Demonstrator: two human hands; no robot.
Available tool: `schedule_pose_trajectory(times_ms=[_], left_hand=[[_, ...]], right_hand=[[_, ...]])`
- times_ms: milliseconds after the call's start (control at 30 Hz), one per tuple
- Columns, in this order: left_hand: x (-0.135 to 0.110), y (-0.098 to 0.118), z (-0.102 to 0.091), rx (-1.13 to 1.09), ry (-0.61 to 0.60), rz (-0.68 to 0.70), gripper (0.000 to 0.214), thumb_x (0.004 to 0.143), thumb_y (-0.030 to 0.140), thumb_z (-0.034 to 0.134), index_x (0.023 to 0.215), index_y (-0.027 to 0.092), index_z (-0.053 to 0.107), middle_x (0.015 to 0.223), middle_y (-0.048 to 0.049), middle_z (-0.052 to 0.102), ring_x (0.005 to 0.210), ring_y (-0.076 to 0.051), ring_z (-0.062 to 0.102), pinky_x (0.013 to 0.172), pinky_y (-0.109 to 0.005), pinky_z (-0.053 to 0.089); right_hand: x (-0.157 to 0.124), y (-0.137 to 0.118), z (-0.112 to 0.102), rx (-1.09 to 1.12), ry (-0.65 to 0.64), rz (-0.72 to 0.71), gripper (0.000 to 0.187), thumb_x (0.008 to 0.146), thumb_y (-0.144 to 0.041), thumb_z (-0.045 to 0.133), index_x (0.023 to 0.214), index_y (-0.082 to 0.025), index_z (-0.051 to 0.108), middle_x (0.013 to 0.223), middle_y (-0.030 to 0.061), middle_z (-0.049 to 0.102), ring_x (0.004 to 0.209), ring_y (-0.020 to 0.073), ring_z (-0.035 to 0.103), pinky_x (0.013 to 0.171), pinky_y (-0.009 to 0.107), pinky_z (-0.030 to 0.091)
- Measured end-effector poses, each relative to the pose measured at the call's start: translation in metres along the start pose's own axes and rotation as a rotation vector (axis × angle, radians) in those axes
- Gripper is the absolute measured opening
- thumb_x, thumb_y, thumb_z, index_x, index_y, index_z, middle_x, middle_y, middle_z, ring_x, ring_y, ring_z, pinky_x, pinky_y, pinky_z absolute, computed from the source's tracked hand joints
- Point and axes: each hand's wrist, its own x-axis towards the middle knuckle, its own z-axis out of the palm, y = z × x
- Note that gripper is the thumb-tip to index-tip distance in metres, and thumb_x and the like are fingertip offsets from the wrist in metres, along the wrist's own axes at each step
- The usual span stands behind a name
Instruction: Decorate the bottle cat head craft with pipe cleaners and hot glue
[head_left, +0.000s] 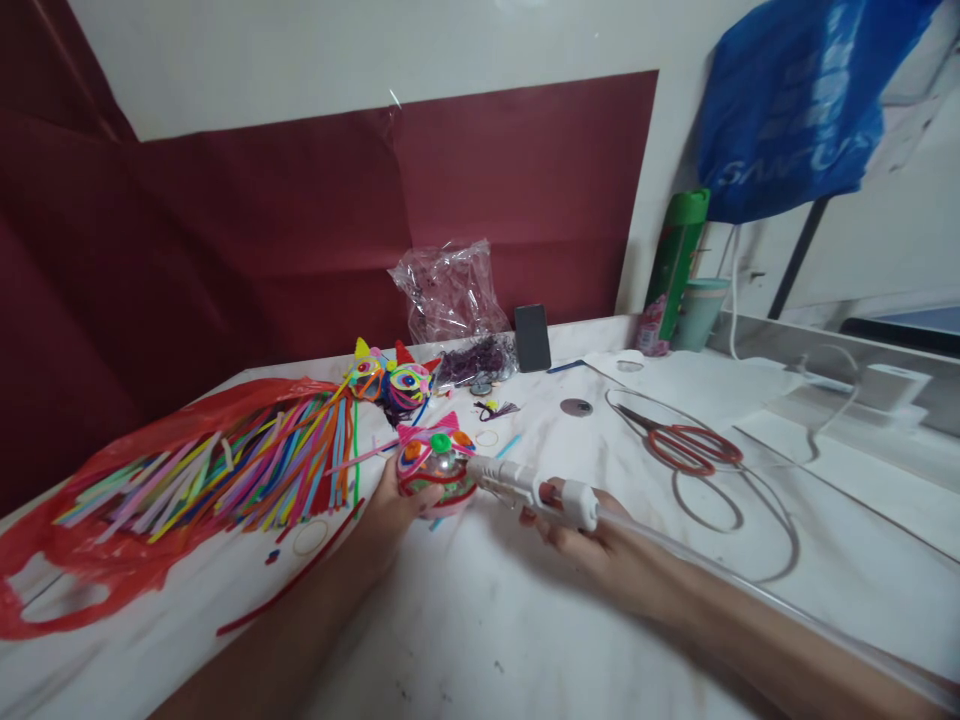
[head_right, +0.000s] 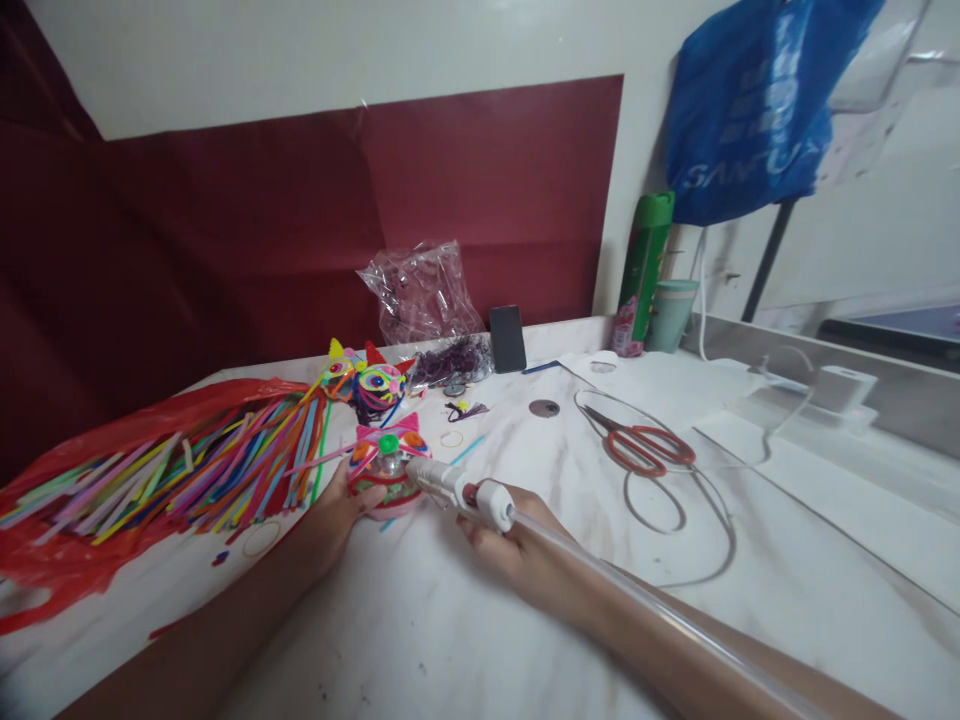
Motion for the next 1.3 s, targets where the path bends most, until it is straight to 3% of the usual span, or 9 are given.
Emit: schedule_pose_trajectory(times_ms=[433,800,1000,1300], left_hand=[[-0.006,0.007,0.007,0.005,0.026,-0.012,0.085,0.057,0.020,0.081,0.133,0.024,0.045,0.118,-0.0086,0.069,0.111,-0.030,0.064,0.098,-0.042,0.047],[-0.005,0.008,0.007,0.029,0.021,-0.020,0.082,0.057,0.018,0.081,0.132,0.024,0.047,0.116,-0.0082,0.070,0.109,-0.029,0.065,0.095,-0.041,0.050],[-0.003,0.002,0.001,0.009,-0.006,0.009,0.078,0.064,0.022,0.079,0.134,0.025,0.045,0.123,-0.0094,0.067,0.112,-0.028,0.064,0.100,-0.042,0.045],[-0.001,0.002,0.002,0.009,0.005,-0.009,0.082,0.058,0.021,0.083,0.131,0.024,0.047,0.117,-0.0096,0.069,0.110,-0.030,0.064,0.101,-0.047,0.045]], right_hand=[[0.000,-0.006,-0.003,0.002,-0.014,0.066,0.016,0.080,-0.027,0.050,0.078,-0.019,0.064,0.075,0.0026,0.065,0.068,0.0174,0.059,0.057,0.026,0.047],[0.000,-0.009,-0.008,-0.024,-0.045,0.033,0.017,0.079,-0.027,0.046,0.077,-0.018,0.061,0.076,0.0028,0.064,0.069,0.0174,0.059,0.060,0.026,0.046],[-0.001,-0.009,-0.004,-0.018,-0.062,-0.018,0.014,0.078,-0.025,0.044,0.074,-0.019,0.057,0.073,0.0029,0.063,0.067,0.0168,0.057,0.060,0.027,0.045],[-0.002,-0.008,-0.001,-0.016,-0.055,-0.015,0.015,0.080,-0.026,0.045,0.076,-0.019,0.058,0.073,0.0035,0.063,0.067,0.0178,0.058,0.058,0.027,0.046]])
